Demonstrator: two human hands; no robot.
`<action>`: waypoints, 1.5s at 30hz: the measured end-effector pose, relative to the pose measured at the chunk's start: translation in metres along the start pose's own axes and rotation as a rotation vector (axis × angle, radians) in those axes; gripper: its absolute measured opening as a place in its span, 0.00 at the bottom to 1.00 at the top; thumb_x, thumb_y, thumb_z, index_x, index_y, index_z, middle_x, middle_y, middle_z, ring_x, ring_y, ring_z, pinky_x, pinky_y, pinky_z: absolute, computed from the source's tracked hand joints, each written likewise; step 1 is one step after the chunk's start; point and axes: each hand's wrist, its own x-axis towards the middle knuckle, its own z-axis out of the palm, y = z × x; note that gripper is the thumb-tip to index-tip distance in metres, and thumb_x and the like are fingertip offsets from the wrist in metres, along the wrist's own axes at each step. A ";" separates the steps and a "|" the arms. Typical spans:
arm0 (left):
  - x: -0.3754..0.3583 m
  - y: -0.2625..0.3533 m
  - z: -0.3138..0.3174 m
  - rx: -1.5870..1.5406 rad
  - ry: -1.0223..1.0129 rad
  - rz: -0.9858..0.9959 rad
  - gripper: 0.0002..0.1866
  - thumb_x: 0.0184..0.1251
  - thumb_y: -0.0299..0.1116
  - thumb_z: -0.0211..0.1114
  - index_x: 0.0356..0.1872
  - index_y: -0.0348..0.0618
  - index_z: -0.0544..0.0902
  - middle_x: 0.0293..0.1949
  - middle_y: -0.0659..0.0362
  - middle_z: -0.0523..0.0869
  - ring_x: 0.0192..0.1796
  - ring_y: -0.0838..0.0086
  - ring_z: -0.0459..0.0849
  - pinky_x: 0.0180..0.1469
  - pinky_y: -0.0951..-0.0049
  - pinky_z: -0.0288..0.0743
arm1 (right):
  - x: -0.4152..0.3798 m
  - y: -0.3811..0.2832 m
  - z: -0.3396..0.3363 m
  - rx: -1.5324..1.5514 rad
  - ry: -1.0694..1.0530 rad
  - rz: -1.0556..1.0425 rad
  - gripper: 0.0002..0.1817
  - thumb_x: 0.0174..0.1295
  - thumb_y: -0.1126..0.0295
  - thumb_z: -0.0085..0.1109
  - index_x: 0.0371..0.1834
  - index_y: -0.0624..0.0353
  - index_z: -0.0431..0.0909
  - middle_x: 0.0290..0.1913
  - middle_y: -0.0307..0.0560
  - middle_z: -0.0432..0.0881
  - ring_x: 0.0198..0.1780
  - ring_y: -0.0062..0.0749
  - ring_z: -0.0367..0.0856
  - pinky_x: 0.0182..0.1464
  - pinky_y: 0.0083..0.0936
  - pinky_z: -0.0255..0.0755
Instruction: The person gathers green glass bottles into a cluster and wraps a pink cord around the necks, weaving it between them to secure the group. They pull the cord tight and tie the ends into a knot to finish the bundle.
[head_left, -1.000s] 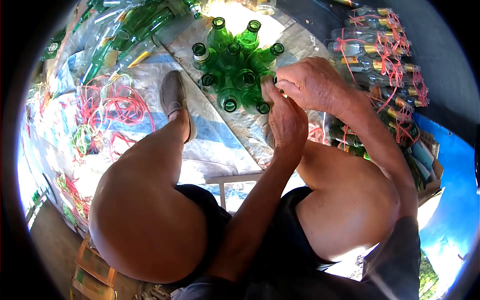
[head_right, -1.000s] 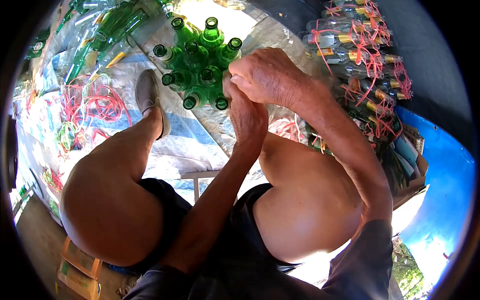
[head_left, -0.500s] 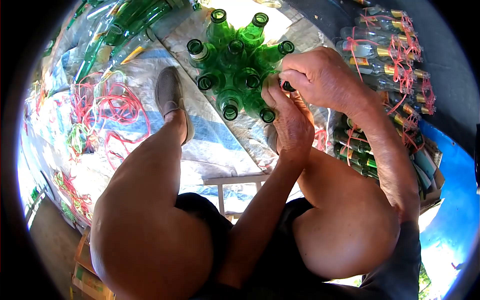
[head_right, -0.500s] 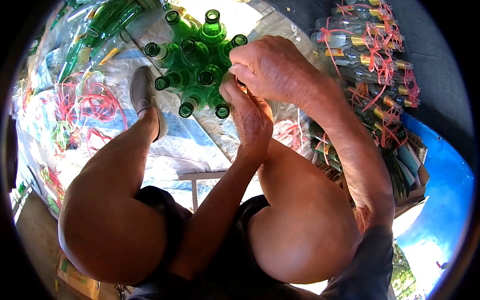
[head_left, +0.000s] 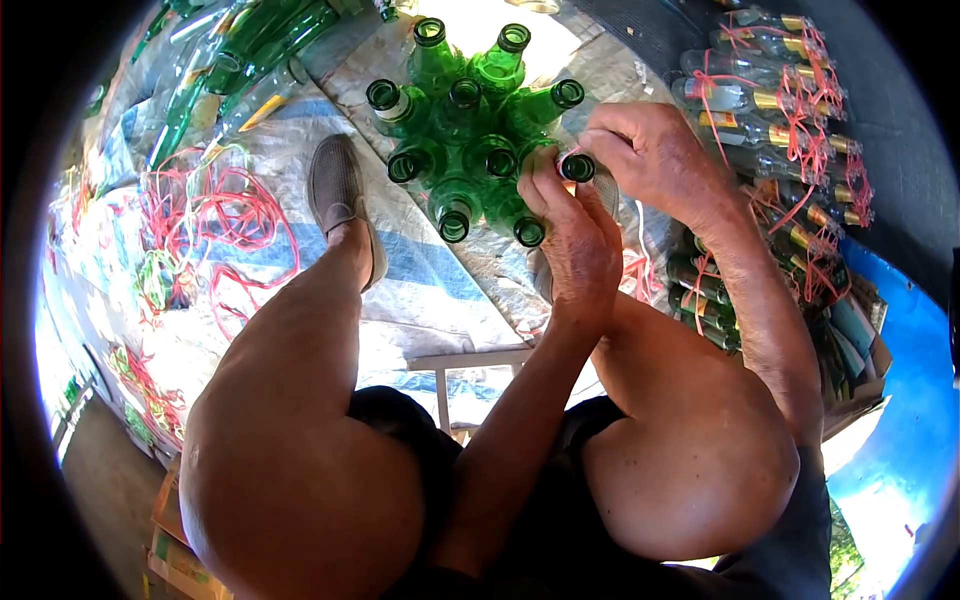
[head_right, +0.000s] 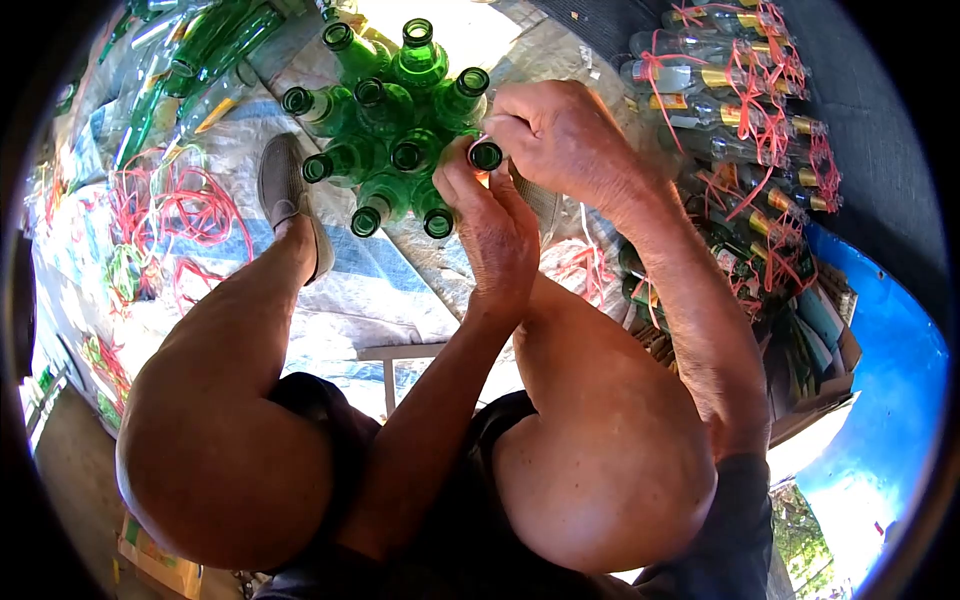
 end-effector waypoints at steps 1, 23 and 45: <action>0.000 0.000 0.000 0.006 0.004 0.009 0.25 0.74 0.17 0.56 0.70 0.33 0.65 0.61 0.37 0.71 0.60 0.44 0.75 0.61 0.51 0.72 | -0.002 0.002 0.002 0.016 0.022 0.013 0.13 0.68 0.67 0.63 0.29 0.64 0.78 0.24 0.59 0.77 0.25 0.51 0.77 0.31 0.41 0.71; -0.006 -0.005 -0.001 -0.011 -0.064 -0.021 0.22 0.83 0.21 0.52 0.73 0.35 0.64 0.64 0.40 0.69 0.59 0.51 0.81 0.60 0.57 0.77 | -0.064 0.018 0.039 -0.082 0.198 -0.019 0.08 0.69 0.71 0.58 0.33 0.61 0.73 0.30 0.64 0.81 0.34 0.67 0.81 0.34 0.52 0.74; -0.002 0.036 -0.030 0.133 -0.420 -0.429 0.34 0.82 0.27 0.54 0.80 0.30 0.48 0.78 0.26 0.57 0.71 0.29 0.71 0.68 0.44 0.72 | -0.076 0.025 0.047 -0.099 0.065 -0.048 0.04 0.69 0.71 0.59 0.38 0.60 0.79 0.35 0.61 0.85 0.39 0.62 0.86 0.40 0.50 0.79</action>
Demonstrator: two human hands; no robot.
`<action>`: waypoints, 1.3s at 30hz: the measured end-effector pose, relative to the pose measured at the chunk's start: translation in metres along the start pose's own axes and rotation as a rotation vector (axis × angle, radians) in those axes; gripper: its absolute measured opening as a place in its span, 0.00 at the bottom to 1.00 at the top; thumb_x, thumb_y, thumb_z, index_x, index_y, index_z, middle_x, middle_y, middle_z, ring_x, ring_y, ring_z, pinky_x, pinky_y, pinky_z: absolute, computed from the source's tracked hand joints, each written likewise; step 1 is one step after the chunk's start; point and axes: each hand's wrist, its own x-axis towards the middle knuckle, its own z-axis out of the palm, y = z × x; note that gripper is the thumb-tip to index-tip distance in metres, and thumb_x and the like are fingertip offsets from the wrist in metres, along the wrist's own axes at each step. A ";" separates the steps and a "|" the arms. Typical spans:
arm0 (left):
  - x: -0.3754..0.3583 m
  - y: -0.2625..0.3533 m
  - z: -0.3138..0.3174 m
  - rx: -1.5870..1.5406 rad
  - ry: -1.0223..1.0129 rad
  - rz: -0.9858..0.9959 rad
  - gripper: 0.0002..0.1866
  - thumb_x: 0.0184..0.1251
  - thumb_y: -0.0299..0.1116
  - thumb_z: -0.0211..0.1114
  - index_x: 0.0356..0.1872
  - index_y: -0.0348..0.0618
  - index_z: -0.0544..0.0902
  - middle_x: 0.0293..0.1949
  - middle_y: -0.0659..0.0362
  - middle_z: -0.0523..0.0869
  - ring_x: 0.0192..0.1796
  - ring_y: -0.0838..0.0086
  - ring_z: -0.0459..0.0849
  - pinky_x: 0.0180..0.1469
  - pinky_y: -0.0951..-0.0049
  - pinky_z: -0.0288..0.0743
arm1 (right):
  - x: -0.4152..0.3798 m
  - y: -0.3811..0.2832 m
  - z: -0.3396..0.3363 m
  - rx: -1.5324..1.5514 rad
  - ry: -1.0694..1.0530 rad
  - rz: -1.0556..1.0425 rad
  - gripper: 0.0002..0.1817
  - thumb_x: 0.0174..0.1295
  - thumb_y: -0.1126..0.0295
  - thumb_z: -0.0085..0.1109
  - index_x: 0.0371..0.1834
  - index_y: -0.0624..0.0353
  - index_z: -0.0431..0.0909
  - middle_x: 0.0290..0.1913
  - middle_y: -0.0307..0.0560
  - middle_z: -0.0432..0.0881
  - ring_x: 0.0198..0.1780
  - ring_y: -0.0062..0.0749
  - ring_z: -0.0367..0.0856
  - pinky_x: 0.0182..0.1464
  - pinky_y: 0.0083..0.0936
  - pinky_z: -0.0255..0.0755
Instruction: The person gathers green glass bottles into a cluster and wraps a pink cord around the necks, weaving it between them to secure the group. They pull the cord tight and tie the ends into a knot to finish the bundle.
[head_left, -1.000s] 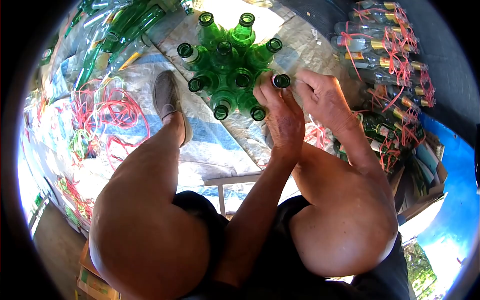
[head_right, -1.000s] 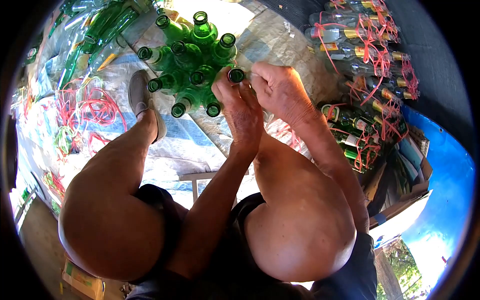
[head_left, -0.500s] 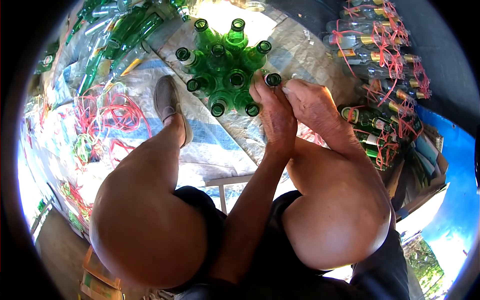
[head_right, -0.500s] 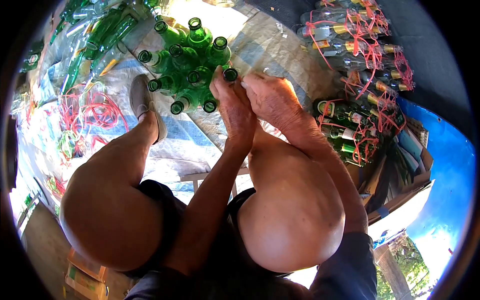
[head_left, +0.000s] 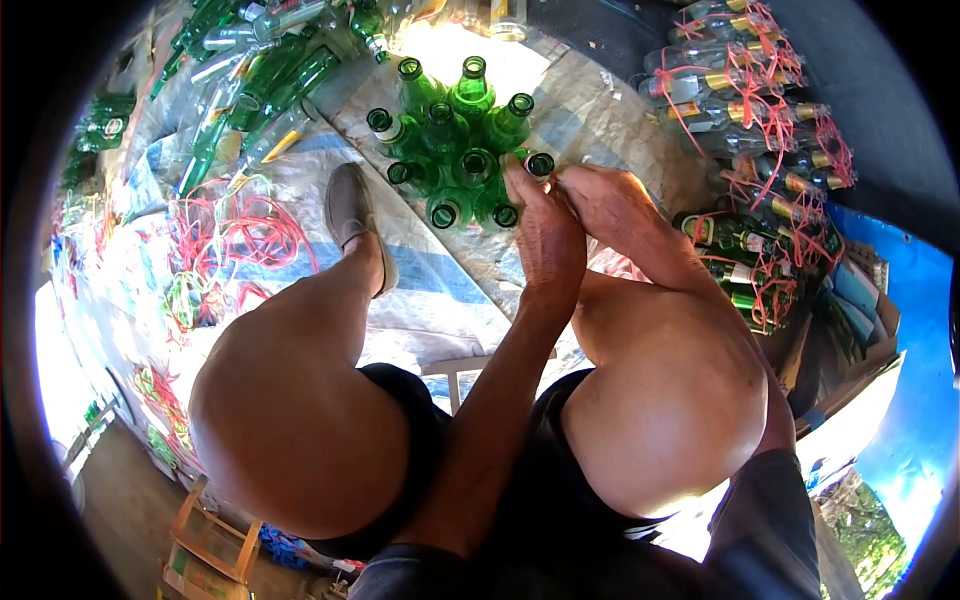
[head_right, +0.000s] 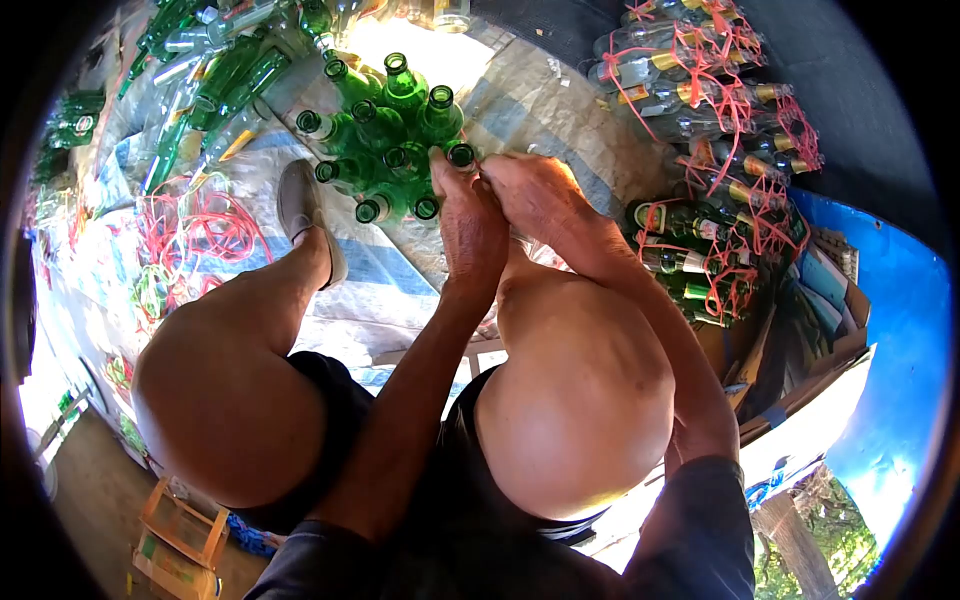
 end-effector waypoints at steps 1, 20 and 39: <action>-0.001 -0.004 0.003 0.013 0.034 0.080 0.34 0.82 0.26 0.53 0.80 0.29 0.48 0.78 0.25 0.57 0.71 0.29 0.71 0.67 0.44 0.72 | 0.000 -0.002 -0.002 0.006 -0.010 0.016 0.04 0.69 0.71 0.59 0.38 0.60 0.80 0.34 0.61 0.85 0.39 0.63 0.86 0.40 0.50 0.79; -0.038 -0.019 -0.014 0.262 0.043 0.649 0.27 0.68 0.18 0.56 0.69 0.43 0.77 0.67 0.49 0.82 0.66 0.48 0.82 0.63 0.57 0.81 | -0.028 0.009 -0.003 0.137 -0.059 -0.082 0.07 0.71 0.70 0.60 0.44 0.62 0.83 0.38 0.64 0.86 0.40 0.62 0.85 0.41 0.47 0.78; -0.029 -0.042 -0.018 0.118 0.112 0.665 0.05 0.70 0.26 0.68 0.42 0.38 0.83 0.49 0.51 0.85 0.42 0.53 0.88 0.44 0.57 0.82 | -0.063 -0.007 -0.099 0.492 -0.288 0.379 0.13 0.74 0.64 0.65 0.39 0.64 0.86 0.28 0.34 0.80 0.31 0.16 0.74 0.32 0.24 0.69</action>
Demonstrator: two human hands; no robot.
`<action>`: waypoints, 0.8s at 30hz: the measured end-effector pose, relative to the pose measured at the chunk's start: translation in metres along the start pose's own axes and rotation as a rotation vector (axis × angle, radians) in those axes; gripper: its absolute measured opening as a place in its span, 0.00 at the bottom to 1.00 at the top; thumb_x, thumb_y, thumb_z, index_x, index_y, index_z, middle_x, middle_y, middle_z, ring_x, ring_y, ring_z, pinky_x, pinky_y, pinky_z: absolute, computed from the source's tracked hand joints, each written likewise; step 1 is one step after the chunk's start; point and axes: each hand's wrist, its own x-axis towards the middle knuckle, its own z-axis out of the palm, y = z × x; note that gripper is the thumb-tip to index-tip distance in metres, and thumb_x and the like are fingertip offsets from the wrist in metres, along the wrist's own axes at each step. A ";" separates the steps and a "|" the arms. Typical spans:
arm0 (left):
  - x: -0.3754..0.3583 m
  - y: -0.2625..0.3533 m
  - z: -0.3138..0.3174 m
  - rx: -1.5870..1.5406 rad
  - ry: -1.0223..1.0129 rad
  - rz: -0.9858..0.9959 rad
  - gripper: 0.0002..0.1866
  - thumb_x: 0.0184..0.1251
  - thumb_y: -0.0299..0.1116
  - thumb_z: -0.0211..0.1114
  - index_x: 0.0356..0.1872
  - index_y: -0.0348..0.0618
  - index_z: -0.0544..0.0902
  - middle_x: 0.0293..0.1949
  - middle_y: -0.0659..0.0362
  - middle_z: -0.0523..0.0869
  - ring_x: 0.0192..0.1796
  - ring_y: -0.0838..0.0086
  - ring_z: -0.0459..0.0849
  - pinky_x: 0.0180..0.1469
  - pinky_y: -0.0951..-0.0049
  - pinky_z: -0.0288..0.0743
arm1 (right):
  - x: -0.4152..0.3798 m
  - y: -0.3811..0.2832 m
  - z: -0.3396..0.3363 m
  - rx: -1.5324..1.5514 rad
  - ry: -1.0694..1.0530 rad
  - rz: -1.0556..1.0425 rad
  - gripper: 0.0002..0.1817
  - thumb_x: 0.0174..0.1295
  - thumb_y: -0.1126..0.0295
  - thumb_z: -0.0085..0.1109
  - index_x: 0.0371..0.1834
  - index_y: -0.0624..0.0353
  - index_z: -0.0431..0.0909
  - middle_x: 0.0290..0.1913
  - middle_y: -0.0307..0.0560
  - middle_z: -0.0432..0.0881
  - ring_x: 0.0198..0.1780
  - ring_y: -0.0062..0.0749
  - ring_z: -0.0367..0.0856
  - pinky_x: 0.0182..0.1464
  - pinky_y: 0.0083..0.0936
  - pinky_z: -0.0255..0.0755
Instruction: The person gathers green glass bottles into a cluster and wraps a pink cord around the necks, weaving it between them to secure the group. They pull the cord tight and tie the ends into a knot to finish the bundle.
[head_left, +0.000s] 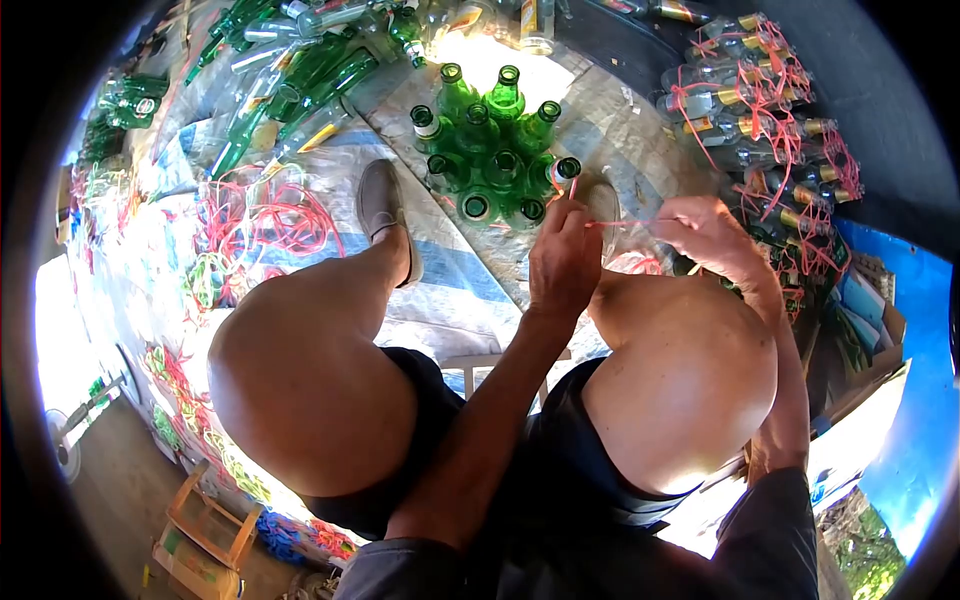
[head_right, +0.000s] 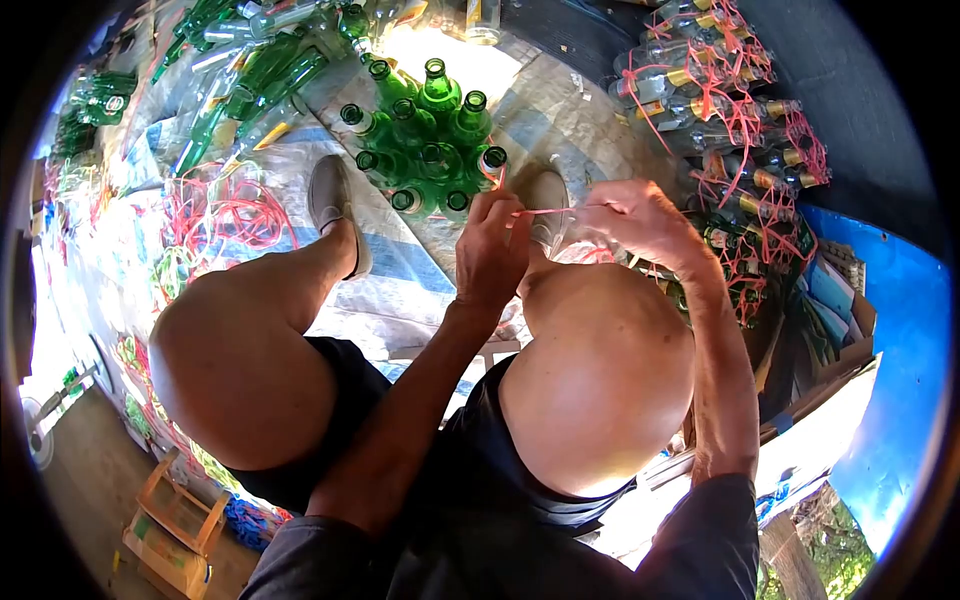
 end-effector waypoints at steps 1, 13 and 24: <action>-0.001 0.000 0.001 -0.012 0.004 -0.015 0.05 0.71 0.27 0.68 0.43 0.37 0.83 0.49 0.51 0.85 0.42 0.54 0.88 0.43 0.58 0.83 | -0.006 -0.004 -0.003 0.020 0.033 0.007 0.15 0.73 0.61 0.67 0.35 0.62 0.85 0.26 0.30 0.75 0.29 0.15 0.71 0.30 0.21 0.65; -0.011 -0.001 -0.003 -0.137 0.099 -0.068 0.07 0.76 0.26 0.64 0.49 0.35 0.85 0.50 0.48 0.88 0.44 0.58 0.90 0.42 0.65 0.87 | -0.038 -0.011 -0.063 0.524 0.117 0.043 0.10 0.75 0.65 0.63 0.35 0.57 0.78 0.24 0.27 0.63 0.24 0.12 0.58 0.27 0.17 0.53; -0.022 -0.004 -0.013 -0.292 0.199 -0.192 0.07 0.76 0.25 0.65 0.48 0.35 0.86 0.45 0.50 0.88 0.40 0.62 0.90 0.42 0.67 0.85 | 0.003 -0.036 -0.067 0.402 0.173 -0.002 0.10 0.75 0.61 0.65 0.41 0.55 0.82 0.25 0.23 0.64 0.23 0.08 0.56 0.24 0.13 0.47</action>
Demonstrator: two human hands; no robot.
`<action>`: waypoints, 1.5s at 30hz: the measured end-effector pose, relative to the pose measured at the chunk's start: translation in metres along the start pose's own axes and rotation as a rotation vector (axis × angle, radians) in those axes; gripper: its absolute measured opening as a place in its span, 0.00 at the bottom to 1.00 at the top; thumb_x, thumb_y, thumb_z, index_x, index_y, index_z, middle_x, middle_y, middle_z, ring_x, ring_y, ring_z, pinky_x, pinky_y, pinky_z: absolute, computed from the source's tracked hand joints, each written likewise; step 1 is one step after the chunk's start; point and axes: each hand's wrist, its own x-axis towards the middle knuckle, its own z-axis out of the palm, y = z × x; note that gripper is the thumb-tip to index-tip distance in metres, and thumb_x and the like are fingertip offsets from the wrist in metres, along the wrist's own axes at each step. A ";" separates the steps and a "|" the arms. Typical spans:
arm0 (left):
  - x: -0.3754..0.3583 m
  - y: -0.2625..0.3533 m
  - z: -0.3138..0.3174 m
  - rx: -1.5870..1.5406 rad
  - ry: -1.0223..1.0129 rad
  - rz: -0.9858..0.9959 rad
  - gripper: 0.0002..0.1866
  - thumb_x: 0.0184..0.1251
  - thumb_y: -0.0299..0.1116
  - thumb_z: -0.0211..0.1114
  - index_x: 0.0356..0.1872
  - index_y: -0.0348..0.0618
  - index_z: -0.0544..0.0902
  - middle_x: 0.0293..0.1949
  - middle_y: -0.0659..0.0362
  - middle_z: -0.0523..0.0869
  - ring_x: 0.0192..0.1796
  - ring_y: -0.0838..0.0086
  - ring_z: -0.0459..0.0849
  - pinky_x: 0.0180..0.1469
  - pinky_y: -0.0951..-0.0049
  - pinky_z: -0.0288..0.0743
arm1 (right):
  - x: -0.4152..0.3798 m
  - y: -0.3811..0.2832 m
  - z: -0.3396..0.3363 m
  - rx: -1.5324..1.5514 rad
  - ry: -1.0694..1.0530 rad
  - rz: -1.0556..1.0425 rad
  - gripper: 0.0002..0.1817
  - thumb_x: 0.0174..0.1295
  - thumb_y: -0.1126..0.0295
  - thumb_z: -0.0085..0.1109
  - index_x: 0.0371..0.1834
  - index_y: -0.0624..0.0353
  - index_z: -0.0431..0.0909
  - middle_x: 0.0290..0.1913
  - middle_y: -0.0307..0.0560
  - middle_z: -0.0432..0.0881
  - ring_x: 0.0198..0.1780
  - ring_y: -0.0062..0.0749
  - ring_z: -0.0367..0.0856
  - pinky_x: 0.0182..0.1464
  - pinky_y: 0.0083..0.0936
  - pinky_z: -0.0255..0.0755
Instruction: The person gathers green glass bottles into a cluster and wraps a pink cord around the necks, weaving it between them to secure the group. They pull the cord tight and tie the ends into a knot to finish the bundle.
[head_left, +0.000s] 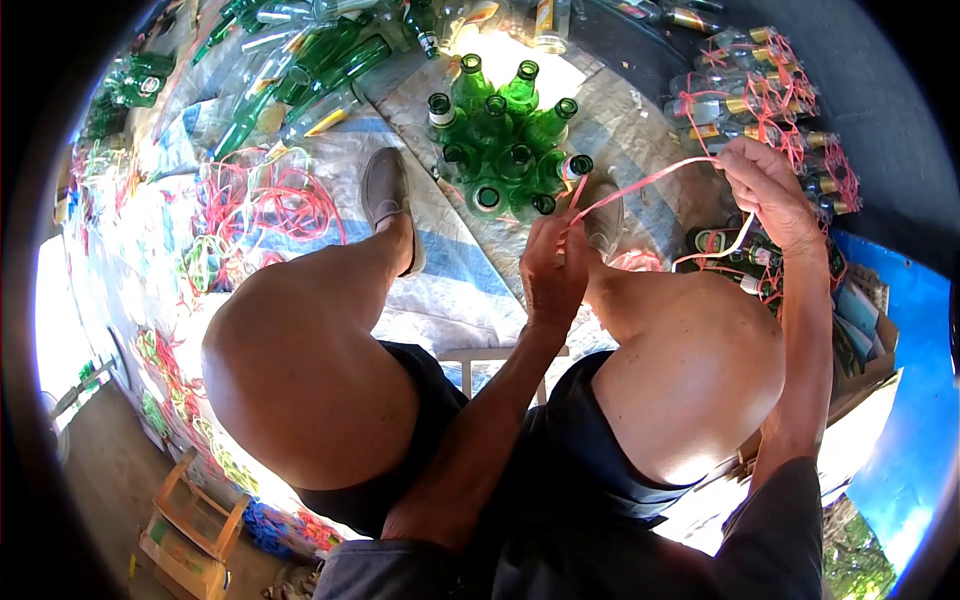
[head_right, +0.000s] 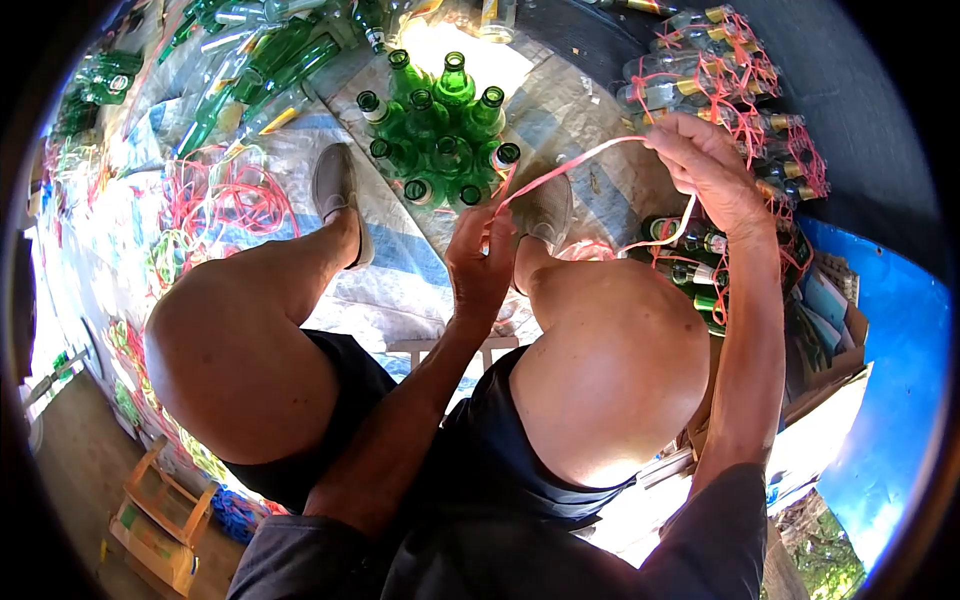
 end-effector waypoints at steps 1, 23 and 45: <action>-0.001 -0.005 -0.001 -0.009 0.012 -0.015 0.07 0.77 0.25 0.64 0.48 0.35 0.86 0.45 0.51 0.88 0.40 0.64 0.90 0.42 0.69 0.85 | 0.007 -0.002 0.004 -0.026 -0.017 -0.014 0.10 0.75 0.61 0.65 0.41 0.54 0.82 0.25 0.23 0.63 0.23 0.08 0.55 0.24 0.13 0.47; -0.003 -0.004 -0.016 -0.484 0.292 -0.481 0.15 0.87 0.38 0.53 0.47 0.38 0.82 0.39 0.55 0.90 0.34 0.74 0.87 0.45 0.70 0.83 | 0.146 -0.055 0.174 -0.569 -0.392 -0.510 0.15 0.66 0.59 0.71 0.37 0.62 0.88 0.25 0.33 0.80 0.30 0.16 0.75 0.35 0.24 0.71; 0.009 -0.006 -0.021 -0.500 0.405 -0.594 0.15 0.84 0.38 0.55 0.41 0.37 0.83 0.31 0.57 0.88 0.29 0.77 0.81 0.38 0.73 0.77 | 0.163 -0.036 0.167 -0.812 -0.395 -0.387 0.16 0.64 0.62 0.68 0.47 0.63 0.87 0.33 0.43 0.85 0.35 0.24 0.81 0.38 0.28 0.73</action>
